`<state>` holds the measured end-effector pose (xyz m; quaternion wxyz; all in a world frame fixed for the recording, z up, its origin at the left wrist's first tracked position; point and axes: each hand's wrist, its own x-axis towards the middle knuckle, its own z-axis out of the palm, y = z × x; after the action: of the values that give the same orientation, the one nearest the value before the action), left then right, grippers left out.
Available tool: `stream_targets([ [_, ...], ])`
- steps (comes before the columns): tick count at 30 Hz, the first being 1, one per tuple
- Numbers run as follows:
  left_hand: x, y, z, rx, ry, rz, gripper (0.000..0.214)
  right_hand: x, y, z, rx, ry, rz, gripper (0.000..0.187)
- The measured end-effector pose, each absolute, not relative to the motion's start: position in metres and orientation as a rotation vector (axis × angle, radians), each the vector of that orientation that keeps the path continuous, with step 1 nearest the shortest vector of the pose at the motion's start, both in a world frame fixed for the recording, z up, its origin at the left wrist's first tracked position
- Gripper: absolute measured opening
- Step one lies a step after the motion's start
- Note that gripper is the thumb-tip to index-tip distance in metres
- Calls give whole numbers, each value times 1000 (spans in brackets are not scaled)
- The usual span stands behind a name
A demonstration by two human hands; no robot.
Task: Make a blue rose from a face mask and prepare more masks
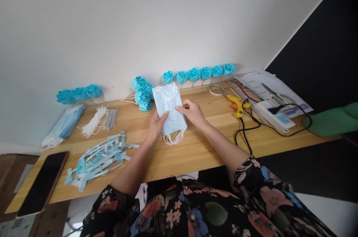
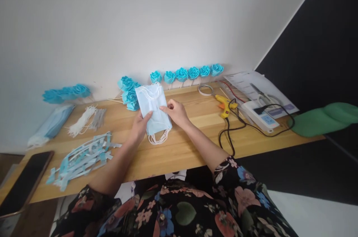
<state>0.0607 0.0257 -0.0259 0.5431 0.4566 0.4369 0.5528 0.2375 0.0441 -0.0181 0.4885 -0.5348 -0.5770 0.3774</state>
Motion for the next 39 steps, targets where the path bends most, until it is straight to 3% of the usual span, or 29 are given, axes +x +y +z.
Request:
stream_targets([
  [14, 61, 27, -33, 962, 1051, 1229, 52, 242, 38, -31, -1251, -1421, 851, 30],
  [17, 59, 27, -33, 963, 1057, 1156, 50, 248, 39, -27, -1199, -1458, 787, 64],
  [19, 57, 26, -31, 975, 1076, 1074, 48, 253, 41, -24, -1169, -1558, 719, 76],
  [21, 56, 24, -29, 981, 1090, 996, 45, 257, 43, -23, -1142, -1686, 623, 70],
  [26, 53, 20, -24, 947, 1032, 830, 42, 261, 47, -24, -1163, -1844, 425, 29],
  [30, 49, 20, -23, 977, 1001, 768, 40, 261, 48, -23, -1166, -1594, 716, 12],
  [39, 42, 16, -19, 1104, 919, 535, 45, 277, 57, -13, -959, -646, 1507, 27],
])
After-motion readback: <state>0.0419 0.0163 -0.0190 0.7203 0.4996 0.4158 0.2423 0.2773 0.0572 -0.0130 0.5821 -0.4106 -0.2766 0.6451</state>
